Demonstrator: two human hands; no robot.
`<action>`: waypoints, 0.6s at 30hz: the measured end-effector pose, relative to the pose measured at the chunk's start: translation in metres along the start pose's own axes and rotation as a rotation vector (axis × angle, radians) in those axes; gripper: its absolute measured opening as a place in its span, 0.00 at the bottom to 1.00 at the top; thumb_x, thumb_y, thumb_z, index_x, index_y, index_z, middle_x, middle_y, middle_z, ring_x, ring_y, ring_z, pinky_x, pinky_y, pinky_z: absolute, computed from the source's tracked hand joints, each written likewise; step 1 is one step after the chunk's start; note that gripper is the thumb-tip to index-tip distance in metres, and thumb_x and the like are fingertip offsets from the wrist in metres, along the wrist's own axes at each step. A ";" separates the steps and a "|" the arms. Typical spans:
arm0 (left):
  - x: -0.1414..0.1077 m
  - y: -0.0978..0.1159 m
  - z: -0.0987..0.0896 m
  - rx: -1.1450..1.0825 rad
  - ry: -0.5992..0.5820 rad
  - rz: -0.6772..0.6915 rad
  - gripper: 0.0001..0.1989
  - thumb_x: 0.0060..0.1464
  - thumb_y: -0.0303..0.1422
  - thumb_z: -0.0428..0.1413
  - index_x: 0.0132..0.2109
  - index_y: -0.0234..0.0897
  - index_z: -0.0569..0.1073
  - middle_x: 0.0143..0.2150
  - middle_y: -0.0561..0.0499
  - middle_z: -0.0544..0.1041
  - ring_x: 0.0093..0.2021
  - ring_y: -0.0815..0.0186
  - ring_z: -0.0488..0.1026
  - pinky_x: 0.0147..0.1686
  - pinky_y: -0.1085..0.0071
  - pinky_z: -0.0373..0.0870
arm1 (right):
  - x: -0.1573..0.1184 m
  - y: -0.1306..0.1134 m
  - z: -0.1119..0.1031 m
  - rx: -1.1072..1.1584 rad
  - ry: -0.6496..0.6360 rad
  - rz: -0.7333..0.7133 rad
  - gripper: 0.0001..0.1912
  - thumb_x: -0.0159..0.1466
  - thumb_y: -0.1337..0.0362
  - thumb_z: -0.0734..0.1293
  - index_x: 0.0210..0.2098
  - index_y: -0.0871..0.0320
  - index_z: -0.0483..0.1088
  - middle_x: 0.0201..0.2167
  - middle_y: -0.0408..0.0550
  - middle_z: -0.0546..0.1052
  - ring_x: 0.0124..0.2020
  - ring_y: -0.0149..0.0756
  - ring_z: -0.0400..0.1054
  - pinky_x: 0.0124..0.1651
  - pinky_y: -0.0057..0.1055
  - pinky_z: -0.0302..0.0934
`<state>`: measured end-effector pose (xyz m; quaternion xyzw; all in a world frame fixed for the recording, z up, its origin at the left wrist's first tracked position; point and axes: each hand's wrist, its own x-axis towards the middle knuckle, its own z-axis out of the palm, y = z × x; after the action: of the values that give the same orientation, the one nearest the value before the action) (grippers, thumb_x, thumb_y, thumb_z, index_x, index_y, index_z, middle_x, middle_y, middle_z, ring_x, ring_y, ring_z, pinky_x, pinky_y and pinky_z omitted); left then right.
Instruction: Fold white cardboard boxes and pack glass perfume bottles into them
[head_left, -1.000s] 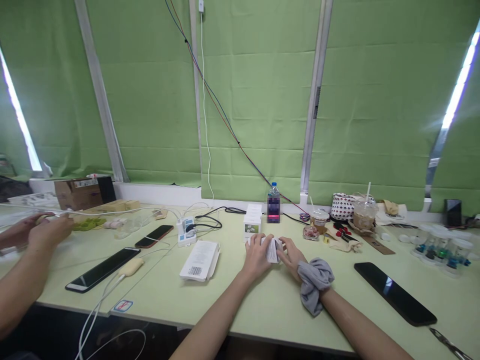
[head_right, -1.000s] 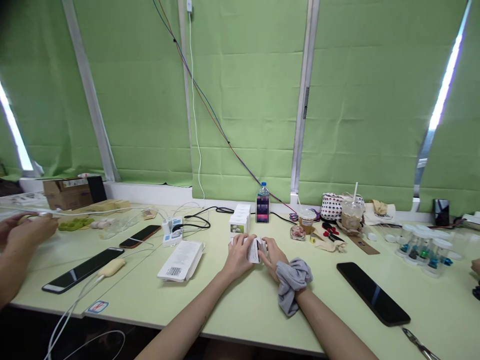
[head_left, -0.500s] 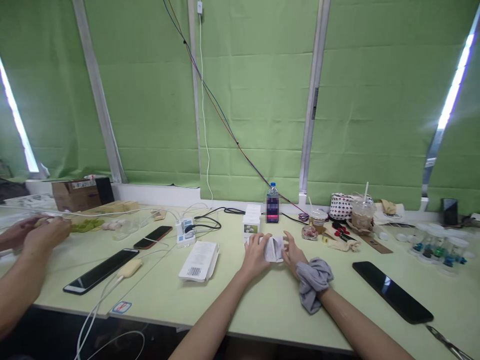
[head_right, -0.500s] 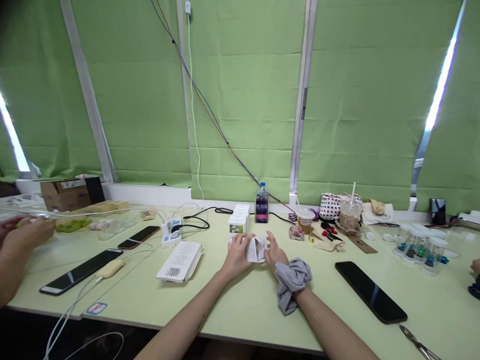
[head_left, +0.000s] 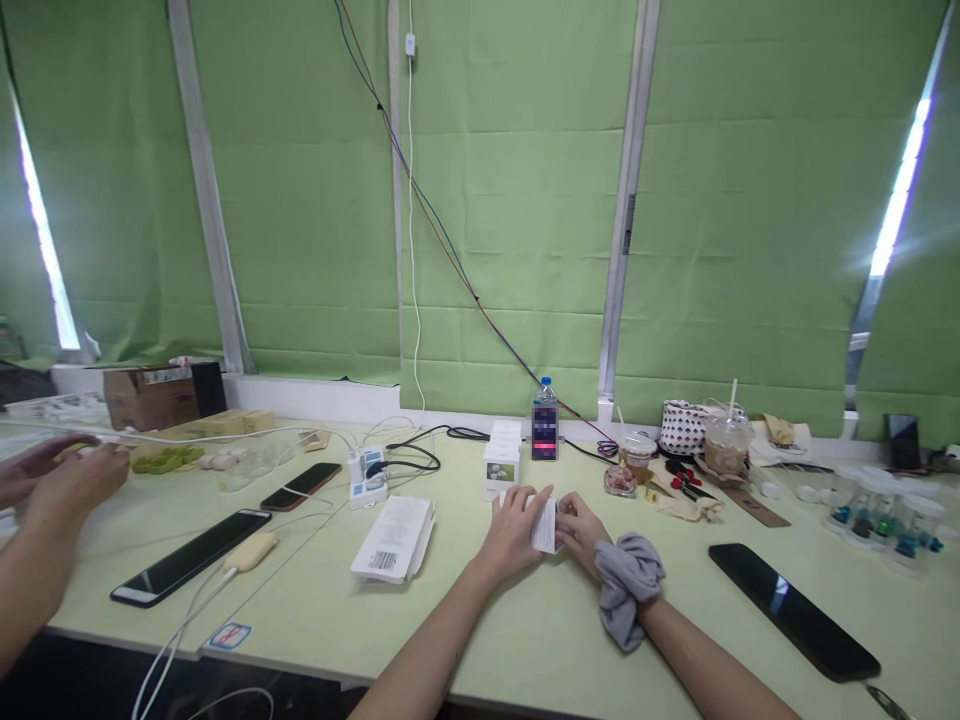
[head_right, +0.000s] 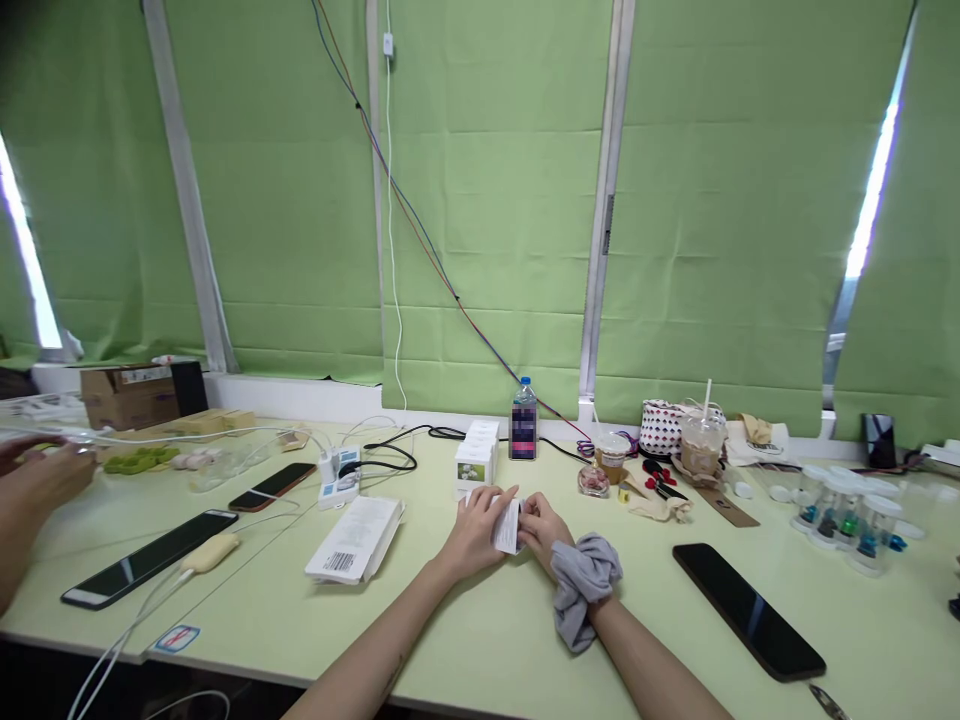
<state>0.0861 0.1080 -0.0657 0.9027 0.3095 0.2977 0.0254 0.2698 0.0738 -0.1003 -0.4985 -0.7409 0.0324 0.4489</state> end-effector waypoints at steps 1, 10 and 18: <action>0.000 0.000 0.000 0.007 -0.009 0.002 0.42 0.43 0.34 0.61 0.64 0.49 0.55 0.57 0.44 0.66 0.58 0.50 0.59 0.53 0.54 0.56 | 0.000 -0.001 0.000 0.013 -0.007 0.009 0.06 0.56 0.66 0.62 0.28 0.53 0.71 0.35 0.48 0.69 0.35 0.41 0.64 0.39 0.36 0.63; 0.001 -0.003 -0.002 0.038 -0.075 -0.119 0.36 0.40 0.46 0.63 0.57 0.46 0.64 0.49 0.43 0.69 0.52 0.47 0.63 0.46 0.55 0.61 | -0.009 0.025 -0.019 0.207 -0.141 0.238 0.08 0.61 0.63 0.60 0.34 0.56 0.70 0.21 0.42 0.72 0.22 0.36 0.68 0.28 0.35 0.66; -0.001 -0.003 -0.001 -0.020 -0.124 -0.119 0.37 0.33 0.47 0.66 0.54 0.46 0.68 0.48 0.45 0.70 0.51 0.49 0.65 0.44 0.57 0.64 | -0.021 0.043 -0.027 0.132 -0.157 0.270 0.11 0.65 0.59 0.65 0.41 0.60 0.70 0.34 0.44 0.76 0.30 0.30 0.71 0.33 0.31 0.69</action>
<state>0.0833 0.1099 -0.0661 0.8991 0.3574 0.2424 0.0711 0.3214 0.0686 -0.1183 -0.5587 -0.6964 0.1799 0.4129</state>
